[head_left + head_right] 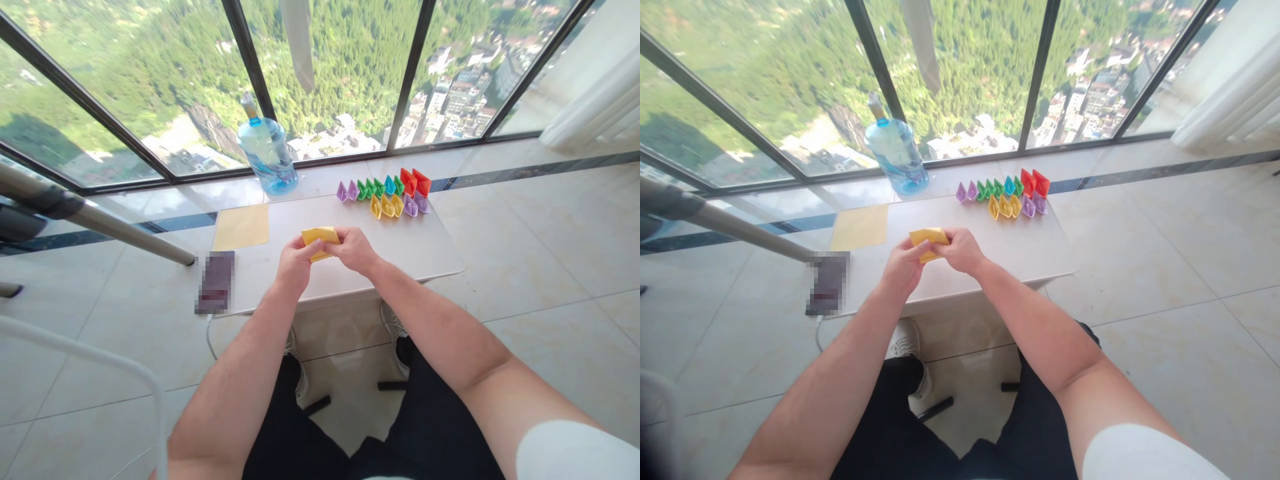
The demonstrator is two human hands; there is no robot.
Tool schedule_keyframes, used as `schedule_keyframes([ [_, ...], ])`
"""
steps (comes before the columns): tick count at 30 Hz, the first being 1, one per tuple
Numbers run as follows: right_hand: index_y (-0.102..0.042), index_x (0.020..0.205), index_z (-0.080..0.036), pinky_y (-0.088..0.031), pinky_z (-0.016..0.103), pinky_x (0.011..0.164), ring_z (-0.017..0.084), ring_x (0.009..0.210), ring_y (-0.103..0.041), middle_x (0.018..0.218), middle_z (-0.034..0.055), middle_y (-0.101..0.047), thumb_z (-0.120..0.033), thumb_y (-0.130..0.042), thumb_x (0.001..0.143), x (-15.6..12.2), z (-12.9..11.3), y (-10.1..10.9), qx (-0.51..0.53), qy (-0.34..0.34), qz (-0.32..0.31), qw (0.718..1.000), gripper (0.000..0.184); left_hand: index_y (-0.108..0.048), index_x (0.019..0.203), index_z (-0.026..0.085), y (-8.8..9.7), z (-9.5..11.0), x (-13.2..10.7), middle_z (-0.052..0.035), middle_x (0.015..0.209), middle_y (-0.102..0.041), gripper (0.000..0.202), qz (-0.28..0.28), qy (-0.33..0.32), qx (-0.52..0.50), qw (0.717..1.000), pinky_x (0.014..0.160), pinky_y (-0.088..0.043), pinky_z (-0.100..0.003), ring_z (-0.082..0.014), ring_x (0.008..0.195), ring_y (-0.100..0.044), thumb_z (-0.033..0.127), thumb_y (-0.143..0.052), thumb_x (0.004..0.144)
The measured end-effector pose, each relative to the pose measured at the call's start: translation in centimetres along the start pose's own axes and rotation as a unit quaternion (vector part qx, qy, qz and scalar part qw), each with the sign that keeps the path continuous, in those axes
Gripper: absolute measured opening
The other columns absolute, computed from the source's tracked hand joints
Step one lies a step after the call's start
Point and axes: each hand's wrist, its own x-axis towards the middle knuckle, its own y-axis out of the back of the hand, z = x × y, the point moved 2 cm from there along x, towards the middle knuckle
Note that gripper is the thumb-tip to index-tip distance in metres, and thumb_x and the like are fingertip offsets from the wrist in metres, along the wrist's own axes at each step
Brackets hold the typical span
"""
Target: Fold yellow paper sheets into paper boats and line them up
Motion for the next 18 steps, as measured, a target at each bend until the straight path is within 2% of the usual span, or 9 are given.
schedule_keyframes([
  [2,-0.074,0.079,-0.015,-0.046,0.025,0.062,0.014,0.067,-0.058,0.067,-0.0031,-0.063,-0.036,-0.073,0.069,0.0,0.1,-0.1,-0.026,-0.007,-0.023,0.999,0.024,-0.077,0.083,0.014,0.1,0.1,0.0,-0.0059,0.081,-0.075,0.035,-0.003,0.005,0.011,1.000,0.077,-0.053,-0.032,-0.0178,0.075,-0.068,0.028,-0.092,0.054],
  [6,-0.070,0.070,-0.015,-0.040,0.023,0.059,0.012,0.062,-0.052,0.060,-0.0058,-0.056,-0.036,-0.071,0.069,0.1,0.7,-0.5,-0.057,-0.021,-0.047,0.997,0.020,-0.078,0.075,0.014,-0.2,-0.2,-0.3,-0.0039,0.072,-0.073,0.031,0.032,0.010,0.016,0.999,0.070,-0.054,-0.031,-0.0167,0.067,-0.066,0.025,-0.092,0.050],
  [10,-0.066,0.068,-0.017,-0.041,0.024,0.059,0.012,0.062,-0.053,0.061,-0.0056,-0.057,-0.037,-0.072,0.069,0.1,0.7,-0.5,-0.109,-0.015,-0.014,0.994,0.021,-0.078,0.074,0.015,-0.1,-0.4,-0.1,-0.0040,0.073,-0.074,0.027,0.072,-0.020,0.020,0.997,0.070,-0.054,-0.031,-0.0172,0.068,-0.067,0.024,-0.090,0.051],
  [15,-0.070,0.088,-0.020,-0.051,0.029,0.072,0.015,0.076,-0.063,0.085,0.0010,-0.071,-0.031,-0.072,0.075,-0.4,-1.1,0.1,-0.167,0.101,0.108,0.975,0.018,-0.079,0.074,0.016,0.6,-0.3,0.4,-0.0030,0.076,-0.075,0.027,0.107,-0.075,0.036,0.991,0.077,-0.056,-0.033,-0.0174,0.073,-0.069,0.026,-0.093,0.052],
  [18,-0.070,0.085,-0.021,-0.053,0.030,0.075,0.015,0.075,-0.063,0.082,0.0010,-0.072,-0.025,-0.068,0.077,-0.5,-1.5,0.2,-0.169,0.148,0.107,0.969,0.009,-0.081,0.077,0.015,0.5,-0.2,0.2,-0.0036,0.076,-0.076,0.033,0.092,-0.078,0.063,0.991,0.079,-0.056,-0.033,-0.0182,0.074,-0.069,0.030,-0.095,0.052],
])
